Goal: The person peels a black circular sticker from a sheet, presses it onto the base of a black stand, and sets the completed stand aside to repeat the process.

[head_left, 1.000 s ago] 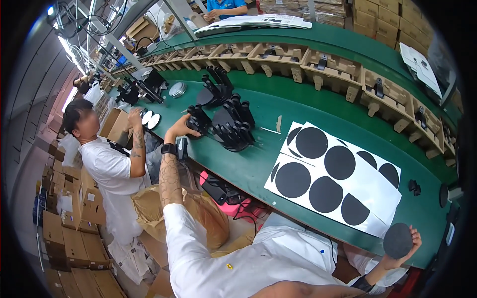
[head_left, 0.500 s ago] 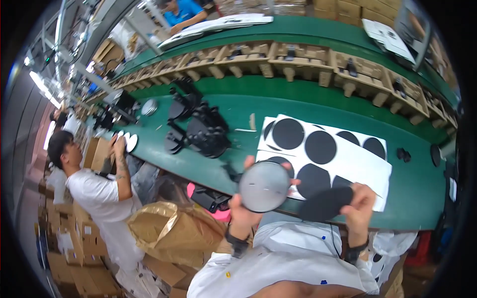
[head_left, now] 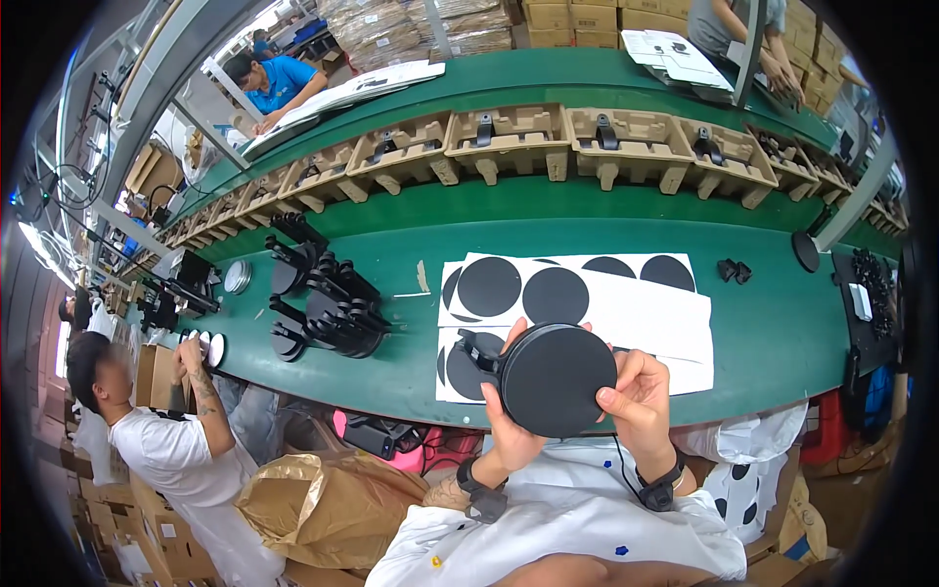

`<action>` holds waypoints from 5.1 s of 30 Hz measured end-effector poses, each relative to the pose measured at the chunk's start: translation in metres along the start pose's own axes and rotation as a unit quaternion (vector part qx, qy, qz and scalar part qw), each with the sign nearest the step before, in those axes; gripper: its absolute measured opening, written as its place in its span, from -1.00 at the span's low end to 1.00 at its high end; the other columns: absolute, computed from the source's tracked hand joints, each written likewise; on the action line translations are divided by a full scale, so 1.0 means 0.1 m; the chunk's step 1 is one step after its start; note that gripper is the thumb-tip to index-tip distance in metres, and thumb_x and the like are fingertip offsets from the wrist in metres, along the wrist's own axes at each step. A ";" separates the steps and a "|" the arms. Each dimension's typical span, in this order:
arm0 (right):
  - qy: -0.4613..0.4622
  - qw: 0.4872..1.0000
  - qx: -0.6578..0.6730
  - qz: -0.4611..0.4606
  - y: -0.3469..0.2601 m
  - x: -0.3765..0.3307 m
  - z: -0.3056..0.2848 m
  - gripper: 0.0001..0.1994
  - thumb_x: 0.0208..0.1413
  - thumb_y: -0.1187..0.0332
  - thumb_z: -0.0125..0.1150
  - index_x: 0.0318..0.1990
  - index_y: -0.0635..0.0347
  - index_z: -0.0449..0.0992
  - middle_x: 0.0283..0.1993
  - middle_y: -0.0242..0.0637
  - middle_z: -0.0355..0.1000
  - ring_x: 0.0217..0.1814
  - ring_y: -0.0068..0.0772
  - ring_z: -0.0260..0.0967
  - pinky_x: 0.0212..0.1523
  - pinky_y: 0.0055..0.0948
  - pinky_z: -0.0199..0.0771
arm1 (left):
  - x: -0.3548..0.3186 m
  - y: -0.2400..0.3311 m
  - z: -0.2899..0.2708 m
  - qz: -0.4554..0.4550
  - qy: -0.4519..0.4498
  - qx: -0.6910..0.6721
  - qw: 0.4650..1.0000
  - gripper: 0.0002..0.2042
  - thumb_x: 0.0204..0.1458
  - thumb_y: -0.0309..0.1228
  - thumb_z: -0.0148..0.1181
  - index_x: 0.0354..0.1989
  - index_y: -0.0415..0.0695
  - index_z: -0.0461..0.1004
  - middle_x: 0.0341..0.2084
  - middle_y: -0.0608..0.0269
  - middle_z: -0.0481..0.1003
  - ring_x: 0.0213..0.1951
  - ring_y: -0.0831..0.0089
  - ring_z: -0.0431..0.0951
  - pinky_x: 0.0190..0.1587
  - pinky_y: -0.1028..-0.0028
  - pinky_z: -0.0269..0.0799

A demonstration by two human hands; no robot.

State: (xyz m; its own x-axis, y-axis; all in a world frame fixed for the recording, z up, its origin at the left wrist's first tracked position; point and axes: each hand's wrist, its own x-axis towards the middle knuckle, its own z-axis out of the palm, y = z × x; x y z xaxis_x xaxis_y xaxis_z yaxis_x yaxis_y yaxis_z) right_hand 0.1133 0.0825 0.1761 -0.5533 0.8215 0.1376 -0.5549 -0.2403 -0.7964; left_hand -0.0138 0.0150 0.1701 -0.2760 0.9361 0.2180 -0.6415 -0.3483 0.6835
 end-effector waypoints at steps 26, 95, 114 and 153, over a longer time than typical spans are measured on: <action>0.017 0.996 -0.081 -0.027 -0.15 -0.04 -0.04 -0.78 -0.10 0.64 0.29 -0.55 0.26 0.31 -0.52 -0.34 0.32 -0.51 -0.58 0.37 -0.53 -0.66 0.48 | 0.01 -0.12 0.15 -0.005 -0.015 0.059 0.998 -0.24 -0.03 0.14 -0.07 0.33 0.28 -0.23 0.20 -0.29 0.06 0.12 -0.24 0.24 0.14 -0.03 0.21; -0.338 0.650 -0.679 -0.043 -0.30 0.76 -1.39 -0.60 0.09 0.27 0.10 0.10 0.12 0.37 0.23 -0.16 0.20 0.32 -0.15 0.06 0.24 -0.13 0.12 | -0.94 1.51 -2.31 0.318 0.292 0.445 0.785 -0.31 0.04 0.00 -0.03 0.27 -0.15 0.01 0.07 -0.15 0.25 0.01 0.03 0.37 0.12 0.28 0.24; -0.279 0.641 -0.674 -0.239 0.48 1.46 -0.73 -0.67 -0.14 0.59 0.03 -0.12 0.37 0.36 -0.17 -0.13 0.29 -0.02 -0.11 0.24 0.02 -0.31 0.30 | 0.64 -0.25 -0.96 -0.045 0.171 -0.117 0.977 -0.38 0.09 0.22 -0.26 0.15 0.01 0.19 0.04 0.11 0.28 0.13 0.15 0.24 0.20 0.07 0.08; 0.058 0.998 0.005 -0.015 -0.19 0.13 -0.36 -0.80 -0.08 0.61 0.23 -0.51 0.19 0.29 -0.51 -0.40 0.26 -0.52 -0.64 0.26 -0.52 -0.67 0.30 | 0.32 -0.36 0.14 -0.013 -0.003 0.083 0.996 -0.20 0.01 0.33 -0.34 0.33 0.13 -0.29 0.17 -0.11 0.15 0.19 -0.18 0.16 0.15 -0.04 0.21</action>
State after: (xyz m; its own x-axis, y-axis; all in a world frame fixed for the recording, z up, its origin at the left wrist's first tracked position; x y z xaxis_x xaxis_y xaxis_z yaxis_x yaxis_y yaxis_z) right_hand 0.1392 0.1163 0.1715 -0.4614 0.8823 0.0928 -0.5769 -0.2189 -0.7869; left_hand 0.0101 0.0584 0.1625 -0.2565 0.9450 0.2030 -0.5207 -0.3121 0.7947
